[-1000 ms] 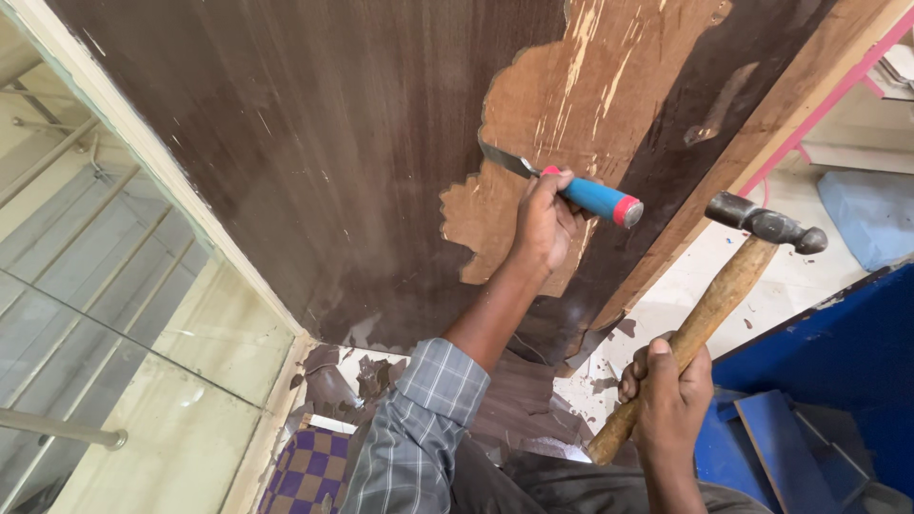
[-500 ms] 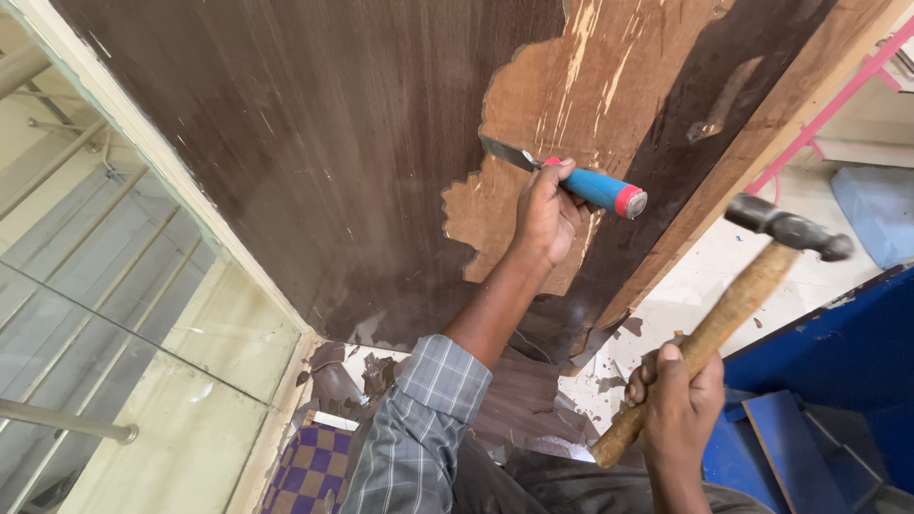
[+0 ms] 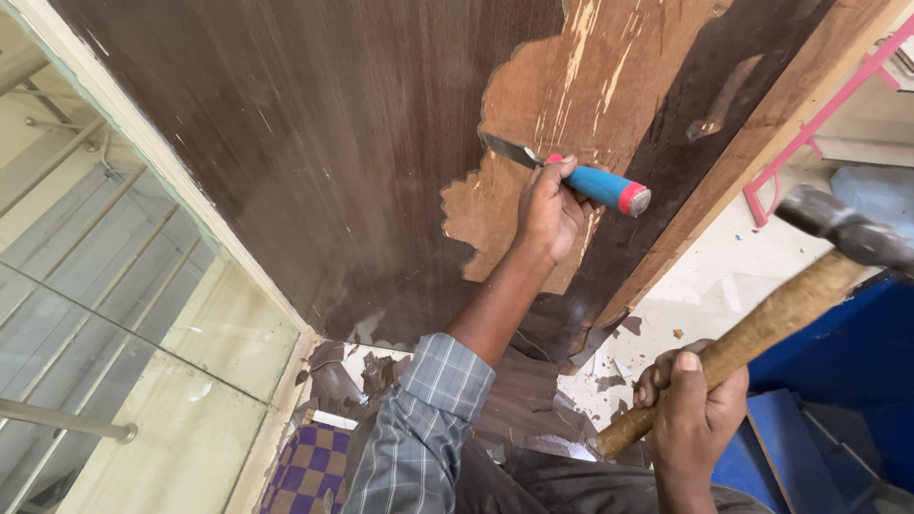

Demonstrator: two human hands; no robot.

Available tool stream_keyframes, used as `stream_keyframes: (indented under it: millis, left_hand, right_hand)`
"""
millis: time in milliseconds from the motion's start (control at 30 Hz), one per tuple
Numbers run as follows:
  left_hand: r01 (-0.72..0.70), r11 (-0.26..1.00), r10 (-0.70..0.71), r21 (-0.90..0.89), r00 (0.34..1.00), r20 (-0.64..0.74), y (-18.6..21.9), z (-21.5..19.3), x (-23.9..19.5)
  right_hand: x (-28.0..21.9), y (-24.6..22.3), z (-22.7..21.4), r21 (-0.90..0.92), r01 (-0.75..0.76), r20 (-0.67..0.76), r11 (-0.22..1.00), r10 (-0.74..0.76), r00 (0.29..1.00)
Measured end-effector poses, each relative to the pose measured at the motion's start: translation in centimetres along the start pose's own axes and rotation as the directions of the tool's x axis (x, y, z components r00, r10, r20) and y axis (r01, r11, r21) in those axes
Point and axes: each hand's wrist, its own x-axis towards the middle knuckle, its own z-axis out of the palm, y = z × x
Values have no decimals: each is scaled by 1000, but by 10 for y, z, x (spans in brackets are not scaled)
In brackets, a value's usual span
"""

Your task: The person uses a hammer and a scraper to remove dark wallpaper from a wall. They repeatedly strike the scraper against the wall to pry off sections of the material, which falls to the floor.

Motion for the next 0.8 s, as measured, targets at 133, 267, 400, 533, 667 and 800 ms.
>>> stream_keyframes:
  millis: [133, 267, 400, 533, 667, 800]
  left_hand:
    - [2, 1000, -1, -20, 998, 62, -1, -2, 6]
    - [-9, 999, 11, -31, 999, 50, -3, 0, 10]
    - [-31, 999, 33, -37, 998, 55, -5, -1, 11]
    - [-31, 999, 34, -35, 997, 68, -4, -1, 10]
    - [-32, 998, 33, -50, 999, 29, -7, 4, 14]
    - [-52, 998, 53, -17, 997, 52, -9, 3, 18]
  right_hand:
    - [2, 17, 3, -71, 103, 37, 992, -100, 994]
    - [11, 21, 12, -403, -55, 89, 913, 99, 991]
    - [7, 3, 7, -327, -46, 142, 944, 97, 985]
    - [8, 5, 10, -75, 215, 62, 974, -210, 976]
    - [15, 17, 18, -306, 11, 58, 952, 7, 998]
    - [20, 6, 7, -265, -258, 52, 929, 281, 958]
